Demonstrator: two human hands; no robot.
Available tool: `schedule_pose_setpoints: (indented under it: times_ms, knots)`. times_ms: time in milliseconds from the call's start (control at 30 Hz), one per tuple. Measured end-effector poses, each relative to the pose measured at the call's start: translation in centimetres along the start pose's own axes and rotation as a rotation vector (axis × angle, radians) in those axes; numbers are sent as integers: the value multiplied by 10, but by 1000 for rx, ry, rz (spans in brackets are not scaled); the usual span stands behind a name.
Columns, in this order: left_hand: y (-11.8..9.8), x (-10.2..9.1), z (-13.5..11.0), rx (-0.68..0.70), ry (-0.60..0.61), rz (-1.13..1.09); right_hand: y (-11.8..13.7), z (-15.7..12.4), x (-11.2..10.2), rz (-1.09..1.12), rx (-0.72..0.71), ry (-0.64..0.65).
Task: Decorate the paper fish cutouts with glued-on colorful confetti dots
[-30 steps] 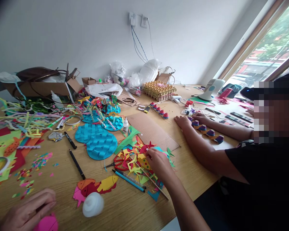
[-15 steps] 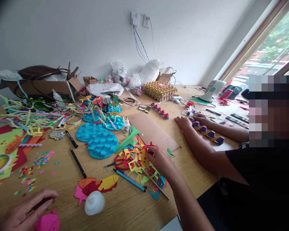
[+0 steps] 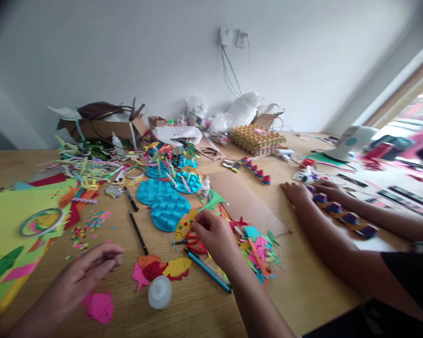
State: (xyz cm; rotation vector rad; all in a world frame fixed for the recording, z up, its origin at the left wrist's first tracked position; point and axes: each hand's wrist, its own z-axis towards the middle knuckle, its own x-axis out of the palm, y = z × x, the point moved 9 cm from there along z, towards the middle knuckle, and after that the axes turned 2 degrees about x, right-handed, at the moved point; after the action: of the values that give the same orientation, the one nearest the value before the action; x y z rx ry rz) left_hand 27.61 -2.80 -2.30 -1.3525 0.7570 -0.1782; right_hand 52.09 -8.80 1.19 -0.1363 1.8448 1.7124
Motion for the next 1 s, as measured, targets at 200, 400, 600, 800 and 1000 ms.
schedule_pose_setpoints:
  times_ms: [200,400,600,800,1000]
  knots:
    - [-30,46,22,48,97,-143,26,-1,64,-147,-103,201]
    - [-20,51,43,64,43,-333,11,5,78,-22,-53,280]
    - [-16,63,46,-57,115,-578,4,-2,91,273,54,490]
    - [-6,69,46,-129,122,-607,-12,1,84,218,88,422]
    - [-1,71,45,-146,131,-692,-13,-1,80,138,66,409]
